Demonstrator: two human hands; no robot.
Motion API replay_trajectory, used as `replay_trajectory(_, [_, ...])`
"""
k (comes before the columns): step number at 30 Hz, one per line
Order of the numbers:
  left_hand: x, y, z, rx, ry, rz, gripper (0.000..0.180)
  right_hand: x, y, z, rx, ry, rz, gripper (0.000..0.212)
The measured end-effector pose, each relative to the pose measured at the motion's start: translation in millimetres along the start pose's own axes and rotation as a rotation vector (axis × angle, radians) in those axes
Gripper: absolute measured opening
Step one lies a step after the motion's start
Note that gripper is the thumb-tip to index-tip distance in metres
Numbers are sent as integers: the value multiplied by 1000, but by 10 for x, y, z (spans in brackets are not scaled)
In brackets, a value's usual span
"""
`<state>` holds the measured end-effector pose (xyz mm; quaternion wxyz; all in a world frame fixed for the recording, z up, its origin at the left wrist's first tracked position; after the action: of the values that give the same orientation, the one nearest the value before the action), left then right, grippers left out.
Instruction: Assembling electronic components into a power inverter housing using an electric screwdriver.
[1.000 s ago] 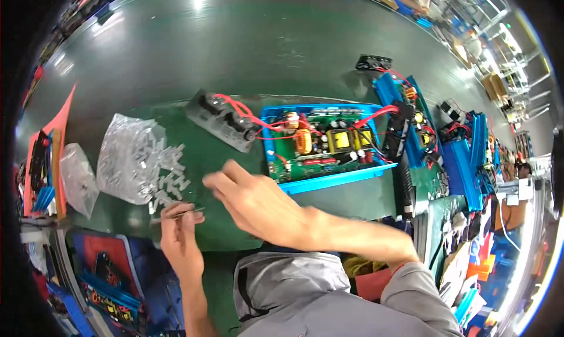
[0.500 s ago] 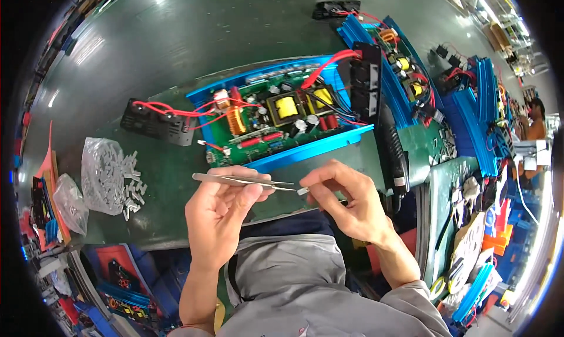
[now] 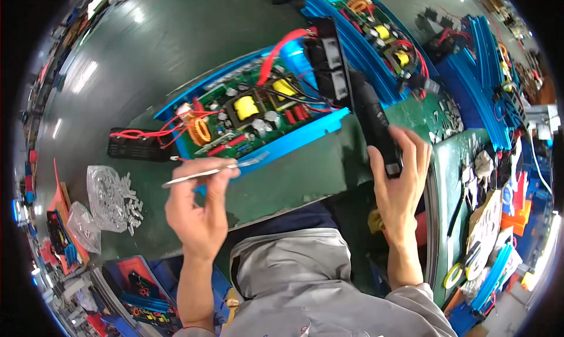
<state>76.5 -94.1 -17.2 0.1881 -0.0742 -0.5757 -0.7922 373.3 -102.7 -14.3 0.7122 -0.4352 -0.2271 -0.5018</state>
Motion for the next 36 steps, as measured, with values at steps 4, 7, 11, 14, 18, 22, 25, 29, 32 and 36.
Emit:
replay_trajectory(4, [-201,78,186,-273,-51,129,10,-47,378,-201,-100,-118,-25,53])
replay_trajectory(7, [-314,-24,208,-244,-19,105,10,10,472,-551,-294,-206,175,65])
replay_trajectory(11, [-545,6,233,-309,-63,239,12,-121,517,-1500,-944,-466,814,50])
replay_trajectory(14, [-609,13,249,-328,-66,317,15,-311,222,-1805,-1058,-703,1116,37])
replay_trajectory(18, [-642,-25,248,-288,-56,309,16,-422,-53,-1735,-719,-729,1021,58])
replay_trajectory(22, [-587,-14,243,-254,-34,349,16,-512,-198,-1666,-726,-884,1047,60])
replay_trajectory(25, [-587,-50,249,-208,-35,367,15,-534,-197,-1662,-759,-894,1077,60])
replay_trajectory(29, [-591,-66,256,-222,-24,365,14,-582,-192,-1672,-770,-922,1063,61])
replay_trajectory(32, [-618,-46,285,-229,-30,380,14,-602,-182,-1622,-767,-947,1039,57])
replay_trajectory(36, [-576,-10,319,-220,-17,346,14,-620,-149,-1636,-848,-910,1244,58])
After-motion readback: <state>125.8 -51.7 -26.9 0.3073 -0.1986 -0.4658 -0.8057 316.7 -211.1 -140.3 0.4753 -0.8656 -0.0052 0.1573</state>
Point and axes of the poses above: each hand's wrist, its own z-axis towards the middle knuckle, its own x-axis out of the back of the hand, y = z × x, the point moved 8 cm from there along z, towards the middle knuckle, and after that the axes turned 2 degrees about y, right-handed, at the moved point
